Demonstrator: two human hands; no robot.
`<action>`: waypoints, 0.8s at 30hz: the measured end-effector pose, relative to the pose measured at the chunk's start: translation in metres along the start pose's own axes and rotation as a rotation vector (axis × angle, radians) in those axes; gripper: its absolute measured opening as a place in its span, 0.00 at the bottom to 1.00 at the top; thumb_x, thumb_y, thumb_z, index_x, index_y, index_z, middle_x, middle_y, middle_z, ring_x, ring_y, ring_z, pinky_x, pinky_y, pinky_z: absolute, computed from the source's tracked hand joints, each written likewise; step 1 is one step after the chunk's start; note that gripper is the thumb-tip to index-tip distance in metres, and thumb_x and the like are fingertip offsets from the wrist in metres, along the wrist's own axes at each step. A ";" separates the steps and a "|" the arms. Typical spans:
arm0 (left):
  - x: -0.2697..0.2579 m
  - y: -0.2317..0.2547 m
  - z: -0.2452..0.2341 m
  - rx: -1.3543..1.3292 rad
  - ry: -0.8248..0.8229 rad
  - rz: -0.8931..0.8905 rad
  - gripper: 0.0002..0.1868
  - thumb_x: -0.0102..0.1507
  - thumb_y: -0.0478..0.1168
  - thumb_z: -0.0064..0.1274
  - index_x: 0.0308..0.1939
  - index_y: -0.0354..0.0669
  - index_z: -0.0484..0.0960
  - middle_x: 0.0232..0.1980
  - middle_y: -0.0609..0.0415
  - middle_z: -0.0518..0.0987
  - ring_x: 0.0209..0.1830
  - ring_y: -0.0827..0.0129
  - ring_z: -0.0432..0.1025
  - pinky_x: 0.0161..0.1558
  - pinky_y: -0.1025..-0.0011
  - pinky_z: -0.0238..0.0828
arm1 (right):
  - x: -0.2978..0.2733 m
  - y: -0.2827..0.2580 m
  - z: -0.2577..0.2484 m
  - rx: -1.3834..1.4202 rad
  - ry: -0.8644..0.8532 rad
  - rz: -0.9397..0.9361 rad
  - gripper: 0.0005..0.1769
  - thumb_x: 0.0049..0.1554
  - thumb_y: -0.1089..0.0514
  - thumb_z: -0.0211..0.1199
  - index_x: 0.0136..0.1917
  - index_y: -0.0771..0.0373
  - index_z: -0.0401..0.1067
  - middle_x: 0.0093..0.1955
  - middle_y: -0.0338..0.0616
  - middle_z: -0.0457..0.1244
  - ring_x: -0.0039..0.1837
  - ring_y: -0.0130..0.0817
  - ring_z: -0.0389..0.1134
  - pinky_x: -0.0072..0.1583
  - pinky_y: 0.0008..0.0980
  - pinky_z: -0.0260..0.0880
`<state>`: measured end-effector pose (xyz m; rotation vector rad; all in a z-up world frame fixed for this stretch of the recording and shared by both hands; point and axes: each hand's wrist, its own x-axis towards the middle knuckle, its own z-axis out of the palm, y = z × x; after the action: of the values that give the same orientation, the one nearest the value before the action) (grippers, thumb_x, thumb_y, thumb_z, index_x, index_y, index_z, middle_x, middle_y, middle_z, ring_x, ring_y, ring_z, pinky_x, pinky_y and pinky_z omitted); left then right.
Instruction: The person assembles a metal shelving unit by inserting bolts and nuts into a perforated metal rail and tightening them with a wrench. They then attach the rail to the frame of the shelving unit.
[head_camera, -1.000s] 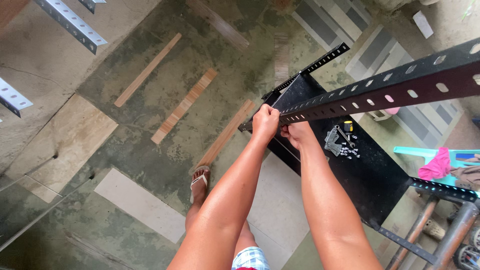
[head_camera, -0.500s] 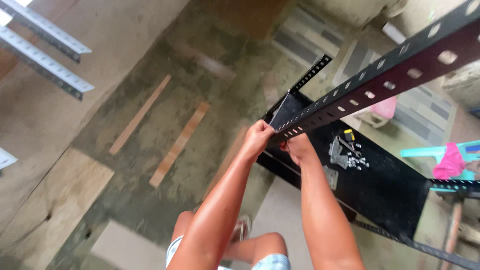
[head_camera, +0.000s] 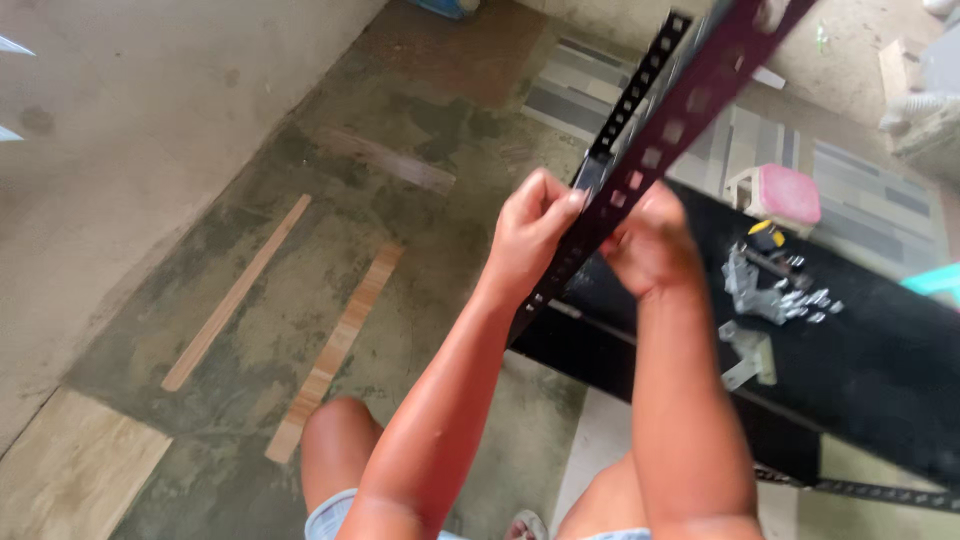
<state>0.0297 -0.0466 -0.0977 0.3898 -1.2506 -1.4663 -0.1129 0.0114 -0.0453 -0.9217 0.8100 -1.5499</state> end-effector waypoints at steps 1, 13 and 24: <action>-0.002 -0.006 0.002 -0.009 -0.003 0.061 0.12 0.71 0.38 0.56 0.36 0.38 0.73 0.34 0.64 0.69 0.35 0.83 0.60 0.37 0.79 0.61 | -0.001 0.001 -0.002 0.018 -0.038 -0.019 0.12 0.55 0.60 0.70 0.51 0.59 0.71 0.41 0.36 0.65 0.37 0.24 0.64 0.37 0.23 0.60; 0.000 -0.012 0.019 -0.157 0.048 0.103 0.11 0.72 0.40 0.50 0.39 0.37 0.76 0.35 0.61 0.76 0.34 0.83 0.66 0.36 0.79 0.66 | -0.006 -0.019 0.003 -0.326 0.026 0.111 0.11 0.62 0.53 0.64 0.40 0.59 0.70 0.34 0.33 0.60 0.32 0.19 0.54 0.33 0.21 0.52; 0.007 -0.019 0.019 -0.106 0.111 0.076 0.11 0.70 0.41 0.51 0.36 0.40 0.73 0.32 0.60 0.75 0.29 0.82 0.66 0.31 0.78 0.66 | -0.005 -0.023 0.007 -0.312 0.018 0.162 0.09 0.58 0.52 0.66 0.40 0.57 0.72 0.35 0.32 0.61 0.32 0.19 0.55 0.35 0.22 0.58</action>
<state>0.0027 -0.0467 -0.1036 0.3444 -1.0837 -1.4202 -0.1170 0.0197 -0.0229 -1.0388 1.1336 -1.3142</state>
